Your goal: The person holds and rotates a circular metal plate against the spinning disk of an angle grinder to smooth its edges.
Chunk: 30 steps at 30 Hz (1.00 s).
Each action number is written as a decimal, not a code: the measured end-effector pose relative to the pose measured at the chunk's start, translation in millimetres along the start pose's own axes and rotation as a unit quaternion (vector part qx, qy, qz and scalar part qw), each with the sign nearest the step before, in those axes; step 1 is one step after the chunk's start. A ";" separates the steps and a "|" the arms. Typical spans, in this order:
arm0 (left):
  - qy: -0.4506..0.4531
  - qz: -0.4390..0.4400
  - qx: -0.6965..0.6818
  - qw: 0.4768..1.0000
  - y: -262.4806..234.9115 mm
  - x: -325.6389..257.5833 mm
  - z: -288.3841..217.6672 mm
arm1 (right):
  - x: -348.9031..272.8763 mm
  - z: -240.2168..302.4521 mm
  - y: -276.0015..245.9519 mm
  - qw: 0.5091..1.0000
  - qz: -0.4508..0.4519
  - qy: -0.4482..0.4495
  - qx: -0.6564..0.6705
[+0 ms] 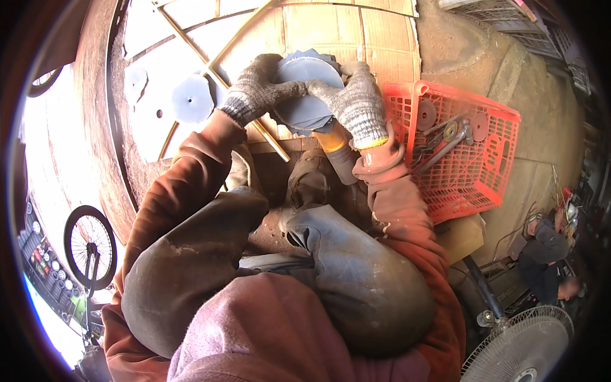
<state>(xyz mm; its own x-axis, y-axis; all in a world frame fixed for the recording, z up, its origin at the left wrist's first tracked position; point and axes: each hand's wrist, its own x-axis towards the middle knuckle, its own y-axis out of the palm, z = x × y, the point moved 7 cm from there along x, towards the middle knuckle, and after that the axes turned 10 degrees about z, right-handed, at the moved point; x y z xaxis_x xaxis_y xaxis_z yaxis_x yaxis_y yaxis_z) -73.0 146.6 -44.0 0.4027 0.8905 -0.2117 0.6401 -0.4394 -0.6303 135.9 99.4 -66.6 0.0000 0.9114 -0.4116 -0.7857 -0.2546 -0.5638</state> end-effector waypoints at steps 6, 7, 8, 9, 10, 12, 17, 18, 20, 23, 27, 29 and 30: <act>-0.176 0.207 -0.381 0.884 38.7 -7.5 21.9 | -0.4 -1.2 -3.1 0.996 0.043 0.072 -0.036; -0.169 0.194 -0.370 0.893 38.1 -5.5 21.8 | 5.8 0.3 3.1 0.997 0.066 0.025 0.004; -0.162 0.181 -0.358 0.901 37.1 -4.2 21.4 | 8.7 3.3 7.8 0.995 0.089 -0.022 0.044; -0.162 0.181 -0.358 0.901 37.6 -4.9 21.3 | 6.2 0.6 12.3 0.995 0.089 -0.022 0.044; -0.174 0.182 -0.364 0.897 36.9 -6.0 18.1 | -2.4 11.8 6.8 0.998 0.001 -0.058 -0.016; -0.190 0.174 -0.371 0.892 33.9 -11.4 16.0 | -18.0 28.5 3.8 0.992 -0.083 -0.087 -0.035; -0.134 0.155 -0.348 0.915 42.0 -2.2 20.4 | -17.4 -5.7 18.3 0.980 -0.139 -0.110 0.087; -0.133 0.155 -0.349 0.914 44.5 -2.5 25.9 | -15.3 -4.5 19.6 0.984 -0.120 -0.101 0.089; -0.126 0.154 -0.377 0.905 40.8 -9.2 28.2 | -14.1 4.6 16.8 0.987 -0.095 -0.093 0.094; -0.112 0.146 -0.334 0.924 40.4 -6.6 17.2 | -9.7 10.5 8.1 0.980 0.082 -0.076 0.167; -0.108 0.107 -0.424 0.892 43.3 -15.8 27.8 | -0.6 15.3 18.7 0.992 0.088 -0.043 0.085; -0.089 0.108 -0.407 0.903 35.5 -8.7 21.7 | -2.1 13.0 24.1 0.996 0.036 -0.076 0.035; -0.122 0.166 -0.413 0.887 36.9 -5.3 20.3 | -12.4 20.7 19.8 0.989 -0.050 -0.138 0.021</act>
<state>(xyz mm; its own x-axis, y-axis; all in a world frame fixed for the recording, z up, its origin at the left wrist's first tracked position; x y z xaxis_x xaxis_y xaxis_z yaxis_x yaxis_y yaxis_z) -64.8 128.0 -81.4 0.5702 0.6507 -0.5014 0.8141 -0.5294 0.2387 107.6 89.7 -57.9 -0.0858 0.9863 -0.1410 -0.8154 -0.1508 -0.5590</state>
